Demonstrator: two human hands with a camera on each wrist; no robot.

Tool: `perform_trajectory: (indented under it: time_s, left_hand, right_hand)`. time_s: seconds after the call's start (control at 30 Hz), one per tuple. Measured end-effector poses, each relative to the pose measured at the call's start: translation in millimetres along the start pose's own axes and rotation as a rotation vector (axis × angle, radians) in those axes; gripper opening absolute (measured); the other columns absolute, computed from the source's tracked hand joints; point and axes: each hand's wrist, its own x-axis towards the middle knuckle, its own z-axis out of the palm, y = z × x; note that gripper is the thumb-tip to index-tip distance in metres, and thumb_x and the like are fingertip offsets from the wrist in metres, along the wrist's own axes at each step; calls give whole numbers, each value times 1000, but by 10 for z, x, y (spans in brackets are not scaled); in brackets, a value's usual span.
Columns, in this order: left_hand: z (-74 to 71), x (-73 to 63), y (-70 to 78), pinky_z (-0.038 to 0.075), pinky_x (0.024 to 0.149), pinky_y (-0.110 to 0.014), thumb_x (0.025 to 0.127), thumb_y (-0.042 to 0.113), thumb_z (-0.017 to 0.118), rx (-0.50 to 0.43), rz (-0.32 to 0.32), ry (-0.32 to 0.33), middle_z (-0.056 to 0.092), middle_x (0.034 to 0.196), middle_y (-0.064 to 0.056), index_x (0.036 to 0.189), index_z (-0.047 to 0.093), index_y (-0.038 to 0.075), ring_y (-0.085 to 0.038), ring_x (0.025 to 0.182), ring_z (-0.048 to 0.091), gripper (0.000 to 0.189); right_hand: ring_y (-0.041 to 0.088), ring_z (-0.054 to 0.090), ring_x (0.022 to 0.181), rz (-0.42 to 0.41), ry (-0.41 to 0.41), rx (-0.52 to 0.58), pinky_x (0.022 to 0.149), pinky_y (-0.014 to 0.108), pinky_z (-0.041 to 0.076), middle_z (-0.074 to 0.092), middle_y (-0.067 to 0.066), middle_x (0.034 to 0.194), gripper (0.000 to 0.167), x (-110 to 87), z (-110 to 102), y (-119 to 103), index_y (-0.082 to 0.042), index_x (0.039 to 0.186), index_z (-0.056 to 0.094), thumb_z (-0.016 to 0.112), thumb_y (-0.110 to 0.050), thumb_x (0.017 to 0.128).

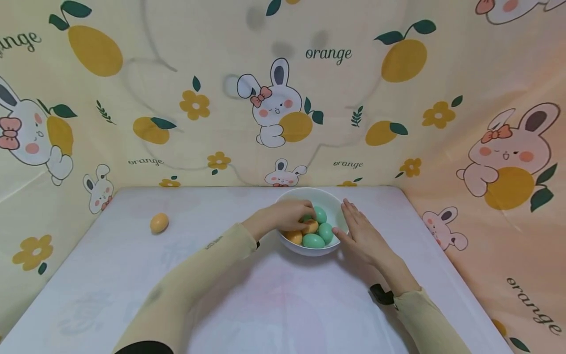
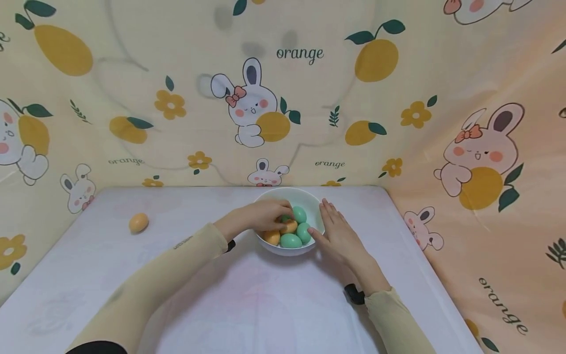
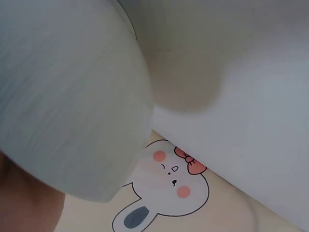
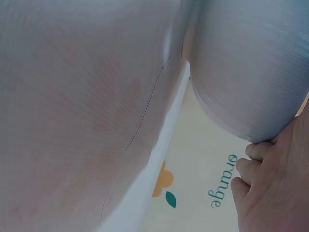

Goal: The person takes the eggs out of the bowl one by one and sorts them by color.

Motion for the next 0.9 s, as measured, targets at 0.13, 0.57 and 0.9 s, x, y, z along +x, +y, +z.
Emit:
perform_trajectory:
  time_s: [0.13,0.57,0.9]
  left_hand:
    - [9,36,22,45,110,-28,101,24,70,16,-10,-47,64,133,-3,134,70,14,-15,118,60,35]
    - [20,106,76,41,116,-33,98,21,71,42,-20,-87,63,137,-1,135,71,20,-16,127,59,37]
    - [1,119,135,41,117,-35,97,20,73,16,-67,-126,62,140,0,139,69,20,-15,127,57,42]
  right_hand:
    - [38,9,159,-8,1,-1,127,56,14,6,16,174,89,0,5,-3,0,165,11,42,-59,107]
    - [37,9,159,-5,1,0,127,56,13,6,15,174,89,3,-1,-7,-1,166,11,42,-60,107]
    - [37,9,159,-5,3,8,127,55,13,6,15,174,88,-4,-5,-9,-2,166,10,42,-59,107]
